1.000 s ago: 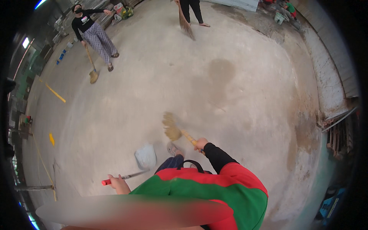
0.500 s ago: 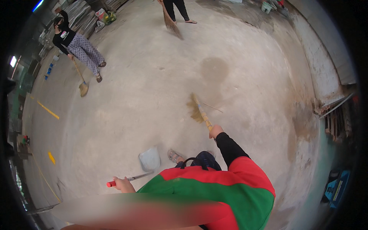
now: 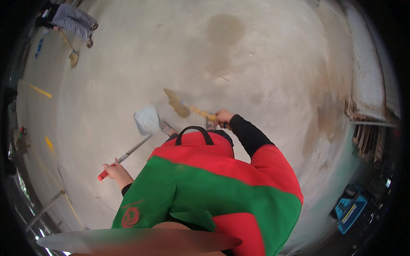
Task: The person sweeps dust and debris on a concrete floor using a broom and dustpan, then empties the collected material into a wheelbarrow. The person repeats this cycle multiple times while others sweep nearby.
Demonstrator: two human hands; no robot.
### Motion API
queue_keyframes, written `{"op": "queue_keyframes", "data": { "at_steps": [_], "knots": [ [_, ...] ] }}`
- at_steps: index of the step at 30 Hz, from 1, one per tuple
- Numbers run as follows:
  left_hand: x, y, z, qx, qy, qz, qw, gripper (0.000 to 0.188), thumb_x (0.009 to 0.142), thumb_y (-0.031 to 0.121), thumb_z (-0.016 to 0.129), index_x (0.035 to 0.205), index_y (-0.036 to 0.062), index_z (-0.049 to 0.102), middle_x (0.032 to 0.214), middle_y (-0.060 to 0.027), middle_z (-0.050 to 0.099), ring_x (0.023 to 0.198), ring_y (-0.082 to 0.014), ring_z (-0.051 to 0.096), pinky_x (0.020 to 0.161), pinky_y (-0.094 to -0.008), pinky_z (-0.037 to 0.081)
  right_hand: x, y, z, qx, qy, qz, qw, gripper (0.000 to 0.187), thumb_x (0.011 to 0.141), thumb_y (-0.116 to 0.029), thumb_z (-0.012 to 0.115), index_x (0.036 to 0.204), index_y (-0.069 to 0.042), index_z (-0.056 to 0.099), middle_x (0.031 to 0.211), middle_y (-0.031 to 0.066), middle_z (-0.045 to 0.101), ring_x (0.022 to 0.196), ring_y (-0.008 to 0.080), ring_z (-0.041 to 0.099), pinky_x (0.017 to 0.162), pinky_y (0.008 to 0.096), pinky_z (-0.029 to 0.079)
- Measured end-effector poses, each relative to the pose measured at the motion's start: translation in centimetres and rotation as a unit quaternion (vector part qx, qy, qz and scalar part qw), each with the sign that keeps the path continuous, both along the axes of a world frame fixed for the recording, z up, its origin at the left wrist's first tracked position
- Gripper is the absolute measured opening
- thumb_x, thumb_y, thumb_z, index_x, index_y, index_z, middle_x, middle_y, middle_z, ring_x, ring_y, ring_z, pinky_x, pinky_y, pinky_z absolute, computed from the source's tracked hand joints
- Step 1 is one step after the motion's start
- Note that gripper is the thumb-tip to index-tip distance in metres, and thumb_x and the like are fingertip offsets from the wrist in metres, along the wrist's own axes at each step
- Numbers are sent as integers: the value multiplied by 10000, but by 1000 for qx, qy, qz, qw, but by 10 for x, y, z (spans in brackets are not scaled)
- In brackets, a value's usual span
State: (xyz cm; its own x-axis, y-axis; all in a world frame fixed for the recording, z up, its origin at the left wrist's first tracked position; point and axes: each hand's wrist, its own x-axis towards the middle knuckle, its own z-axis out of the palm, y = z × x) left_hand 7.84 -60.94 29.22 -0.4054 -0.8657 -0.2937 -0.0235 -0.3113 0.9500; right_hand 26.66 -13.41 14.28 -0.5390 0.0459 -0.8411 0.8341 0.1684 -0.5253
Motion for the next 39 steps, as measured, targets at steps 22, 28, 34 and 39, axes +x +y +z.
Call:
{"op": "queue_keyframes", "data": {
  "at_steps": [22,28,34,39],
  "knots": [
    [8,3,-9,-15,-45,247,968,178,785,140,598,910,94,481,718,-17,424,596,-137,400,745,-469,507,-125,60,43,73,47,-50,995,263,586,-88,724,775,37,591,568,101,575,456,179,584,444,307,460],
    [10,11,-12,-53,-76,189,978,172,806,180,593,899,73,495,709,-24,439,597,-127,418,706,-439,527,-197,9,20,-13,187,-67,980,274,623,-135,695,805,31,574,603,113,584,490,185,579,485,320,460],
    [15,37,11,-87,-101,102,986,233,825,197,587,955,31,488,794,-43,472,681,-150,471,705,-428,541,-317,-10,-74,38,197,-115,973,230,631,-174,716,706,21,619,608,127,608,505,206,600,484,343,466],
    [16,43,20,-99,-116,54,987,257,838,204,572,996,22,482,882,-78,487,747,-176,494,703,-423,549,-301,23,-110,-46,130,-290,947,208,699,-152,693,712,12,564,579,87,557,447,178,560,393,314,436]
  ]
}}
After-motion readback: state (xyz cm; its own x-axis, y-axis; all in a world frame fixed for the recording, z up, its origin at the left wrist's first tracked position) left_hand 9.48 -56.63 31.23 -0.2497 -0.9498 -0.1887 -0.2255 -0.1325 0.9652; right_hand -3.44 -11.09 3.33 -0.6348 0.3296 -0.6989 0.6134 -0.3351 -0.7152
